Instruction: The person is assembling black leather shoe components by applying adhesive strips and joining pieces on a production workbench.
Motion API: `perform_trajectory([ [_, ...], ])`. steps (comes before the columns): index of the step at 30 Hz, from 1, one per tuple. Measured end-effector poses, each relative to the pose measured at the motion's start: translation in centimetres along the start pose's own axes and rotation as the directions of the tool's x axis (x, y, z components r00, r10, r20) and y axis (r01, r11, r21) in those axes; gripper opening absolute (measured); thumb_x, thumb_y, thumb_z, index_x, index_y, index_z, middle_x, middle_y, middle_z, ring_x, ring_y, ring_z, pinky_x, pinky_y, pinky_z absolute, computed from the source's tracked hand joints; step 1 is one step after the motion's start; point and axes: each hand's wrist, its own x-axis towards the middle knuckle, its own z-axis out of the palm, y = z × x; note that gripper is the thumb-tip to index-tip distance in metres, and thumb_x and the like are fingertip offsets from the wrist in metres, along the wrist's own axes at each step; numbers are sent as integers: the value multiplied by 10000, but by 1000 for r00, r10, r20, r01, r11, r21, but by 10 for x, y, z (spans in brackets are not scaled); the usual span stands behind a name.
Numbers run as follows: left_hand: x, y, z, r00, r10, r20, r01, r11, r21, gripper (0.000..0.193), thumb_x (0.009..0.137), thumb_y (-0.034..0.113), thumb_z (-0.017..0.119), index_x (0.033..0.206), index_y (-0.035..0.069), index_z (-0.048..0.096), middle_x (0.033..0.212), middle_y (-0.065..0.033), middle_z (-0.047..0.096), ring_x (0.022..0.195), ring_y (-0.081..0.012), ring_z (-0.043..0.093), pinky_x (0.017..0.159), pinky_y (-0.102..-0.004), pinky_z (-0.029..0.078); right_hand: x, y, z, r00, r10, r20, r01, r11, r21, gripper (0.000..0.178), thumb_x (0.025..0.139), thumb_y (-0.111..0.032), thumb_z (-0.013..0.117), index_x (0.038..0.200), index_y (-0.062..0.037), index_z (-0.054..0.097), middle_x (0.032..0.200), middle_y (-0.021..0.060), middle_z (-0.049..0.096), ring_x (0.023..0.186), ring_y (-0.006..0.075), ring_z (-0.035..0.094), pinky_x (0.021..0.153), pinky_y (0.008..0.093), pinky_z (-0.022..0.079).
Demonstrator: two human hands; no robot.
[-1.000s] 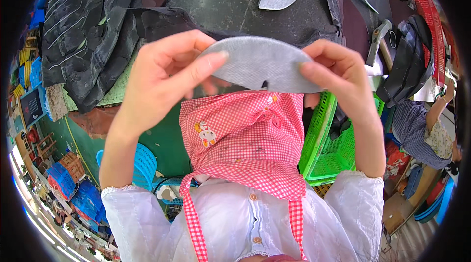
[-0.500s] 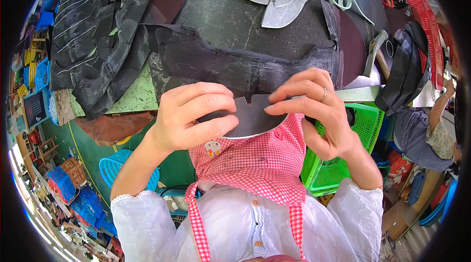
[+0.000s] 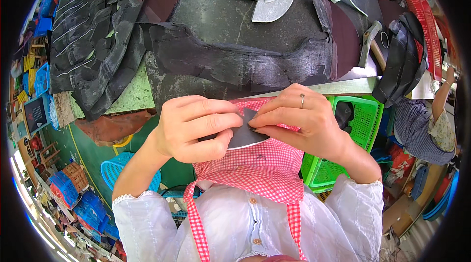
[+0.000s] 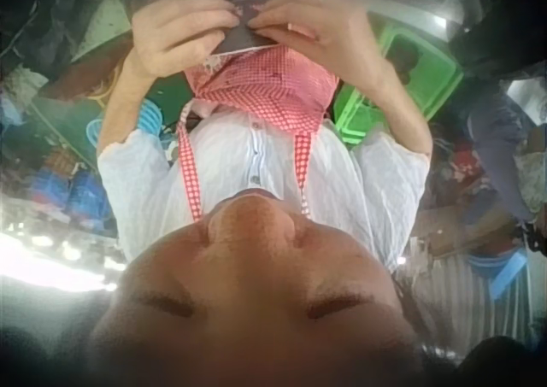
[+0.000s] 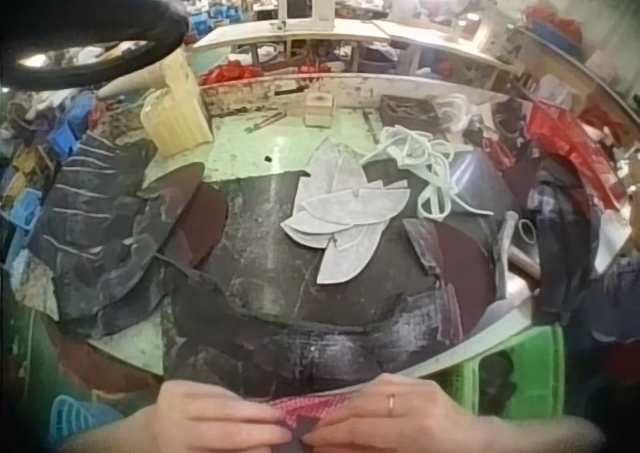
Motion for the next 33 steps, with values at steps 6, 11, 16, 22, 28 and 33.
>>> perform_trajectory([
  [6, 3, -2, 3, 995, 84, 46, -86, 995, 52, 193, 659, 69, 737, 768, 106, 582, 958, -92, 753, 842, -272, 745, 554, -320, 576, 1, -2, 1, 996, -85, 28, 88, 992, -90, 174, 751, -108, 835, 892, -110, 733, 878, -18, 716, 838, 181, 712, 750, 341, 543],
  [11, 6, 3, 0, 994, 53, 90, -56, 998, 25, 202, 659, 81, 744, 773, 99, 579, 962, -91, 753, 837, -277, 747, 560, -325, 580, -7, -5, 5, 995, 88, 52, -87, 996, -22, 175, 748, -20, 795, 880, -64, 690, 879, 17, 673, 779, 190, 685, 697, 329, 524],
  [16, -14, -4, -27, 989, -120, 83, 125, 990, -58, 279, 715, 146, 813, 878, 77, 598, 943, -112, 756, 829, -303, 762, 618, -352, 622, -49, 8, -45, 744, 545, 386, -637, 753, 164, 130, 845, -56, 730, 942, -36, 646, 873, 107, 655, 786, 221, 682, 706, 353, 546],
  [22, -16, 3, -10, 969, -239, 67, 249, 936, -249, 276, 762, 134, 850, 873, 68, 606, 906, -120, 754, 766, -281, 757, 621, -333, 611, -42, -8, -27, 891, 408, 200, -411, 911, -25, 233, 835, -177, 819, 972, -55, 677, 917, 57, 720, 791, 253, 699, 726, 328, 559],
  [28, 11, 10, -20, 598, -798, 75, 785, 564, -256, 173, 880, 125, 830, 892, 35, 683, 852, -42, 745, 636, -88, 665, 536, -238, 490, -16, -8, -21, 824, 543, 163, -566, 794, 219, 164, 984, -160, 709, 1006, -4, 662, 734, 54, 583, 676, 117, 553, 623, 288, 464],
  [33, 31, -20, -32, 363, -918, 162, 893, 293, -341, 140, 944, 134, 771, 918, 24, 688, 710, -7, 691, 509, -46, 602, 449, -180, 411, 17, 6, -29, 754, 655, 44, -652, 740, 165, 262, 1039, -217, 640, 947, 25, 681, 663, 29, 606, 592, 56, 544, 550, 244, 434],
])
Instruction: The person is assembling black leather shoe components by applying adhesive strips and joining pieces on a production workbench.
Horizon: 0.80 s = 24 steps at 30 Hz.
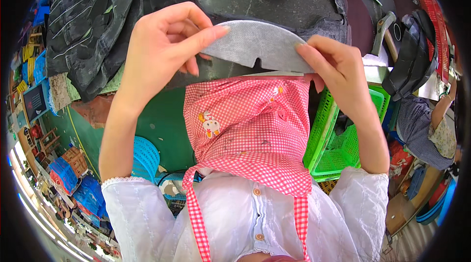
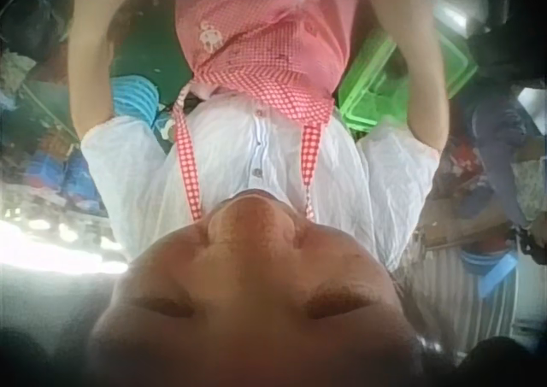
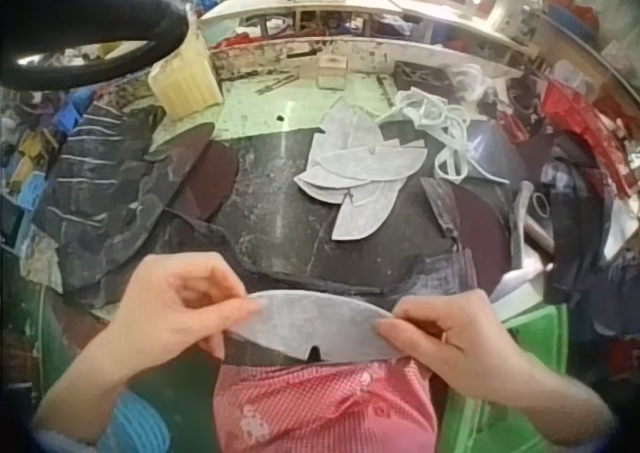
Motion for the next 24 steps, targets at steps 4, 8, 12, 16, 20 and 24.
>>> perform_trajectory([
  [4, 8, -17, 2, 998, -33, 52, 29, 998, 63, 126, 956, 135, 757, 907, 37, 694, 711, 5, 684, 516, -46, 614, 455, -180, 412, 17, 13, -2, 998, 11, 69, -8, 999, -50, 279, 1033, -237, 642, 954, 21, 716, 643, 41, 643, 539, 65, 564, 521, 242, 443],
  [8, 13, -26, 8, 996, -59, 64, 55, 997, 53, 154, 962, 168, 761, 901, 41, 699, 697, 12, 675, 528, -39, 613, 451, -177, 405, 26, 13, 1, 987, 79, 143, -59, 989, -136, 288, 1019, -249, 645, 930, 10, 734, 632, 63, 668, 522, 120, 609, 518, 277, 473],
  [12, 14, -8, 12, 998, 54, 33, -63, 820, 569, 189, 887, 165, 806, 855, 48, 661, 649, -31, 641, 538, -133, 636, 479, -249, 446, 34, 2, 2, 992, -26, 120, 98, 750, -654, 208, 924, -228, 722, 894, -23, 702, 654, 77, 652, 548, 254, 629, 585, 357, 523],
  [16, 15, -15, 20, 815, 531, 234, -532, 522, 667, 253, 760, 35, 776, 938, 72, 600, 983, -118, 688, 944, -302, 690, 810, -418, 546, 23, 18, 8, 826, -561, -54, 440, 701, -560, 355, 719, -158, 847, 997, -99, 633, 871, 55, 634, 857, 275, 650, 748, 406, 546],
  [20, 13, -35, 29, 690, 643, 332, -718, 552, 425, 535, 708, -64, 720, 1202, 74, 569, 1370, -134, 624, 1311, -356, 578, 1119, -512, 438, 30, 34, 29, 622, -778, 92, 693, 491, -528, 435, 717, -121, 833, 1112, -77, 656, 1136, 75, 676, 1042, 307, 658, 910, 431, 529],
  [24, 15, -42, 37, 762, 631, 145, -621, 648, 441, 600, 715, -92, 729, 1282, 59, 605, 1295, -117, 688, 1230, -297, 655, 1041, -408, 512, 31, 23, 25, 629, -776, 47, 708, 547, -447, 446, 745, -98, 805, 1165, -82, 659, 1227, 79, 671, 1123, 309, 654, 963, 427, 517],
])
